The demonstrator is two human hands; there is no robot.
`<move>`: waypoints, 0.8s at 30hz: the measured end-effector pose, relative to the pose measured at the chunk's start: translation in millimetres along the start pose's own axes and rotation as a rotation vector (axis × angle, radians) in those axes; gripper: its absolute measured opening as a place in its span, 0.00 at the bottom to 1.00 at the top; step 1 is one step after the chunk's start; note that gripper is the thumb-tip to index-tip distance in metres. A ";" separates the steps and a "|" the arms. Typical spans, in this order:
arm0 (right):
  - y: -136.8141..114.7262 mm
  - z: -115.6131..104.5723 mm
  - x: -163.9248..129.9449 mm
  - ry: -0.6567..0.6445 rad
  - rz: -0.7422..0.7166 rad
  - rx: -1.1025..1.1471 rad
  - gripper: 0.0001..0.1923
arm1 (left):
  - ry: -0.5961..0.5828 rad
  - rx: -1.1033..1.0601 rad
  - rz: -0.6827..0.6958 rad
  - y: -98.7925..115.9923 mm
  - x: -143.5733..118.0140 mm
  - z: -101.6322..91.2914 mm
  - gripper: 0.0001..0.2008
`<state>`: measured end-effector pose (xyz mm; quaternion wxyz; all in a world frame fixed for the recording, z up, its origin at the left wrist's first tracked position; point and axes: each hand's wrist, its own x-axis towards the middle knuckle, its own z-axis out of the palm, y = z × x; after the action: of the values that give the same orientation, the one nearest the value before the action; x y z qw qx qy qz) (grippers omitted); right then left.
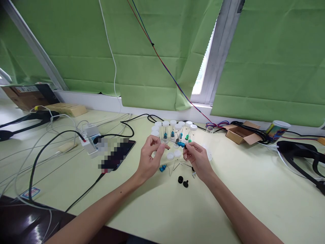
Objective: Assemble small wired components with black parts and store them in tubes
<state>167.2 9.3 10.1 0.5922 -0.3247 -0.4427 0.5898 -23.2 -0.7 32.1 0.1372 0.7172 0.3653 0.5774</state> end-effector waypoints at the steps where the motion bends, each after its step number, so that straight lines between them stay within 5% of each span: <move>1: 0.0 -0.1 -0.1 -0.001 0.000 0.013 0.10 | -0.002 -0.013 -0.013 0.0 0.0 -0.1 0.17; 16: -3.8 4.4 -3.5 -0.096 0.033 -0.032 0.10 | 0.018 -0.229 -0.299 -4.2 6.6 -2.0 0.26; 24: 2.5 0.7 -1.4 -0.078 0.041 -0.103 0.11 | -0.002 -0.263 -0.271 -5.0 5.6 -3.2 0.23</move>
<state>165.7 8.1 8.0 0.5450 -0.3405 -0.4885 0.5903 -27.6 5.9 34.0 0.3069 0.6378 0.3798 0.5956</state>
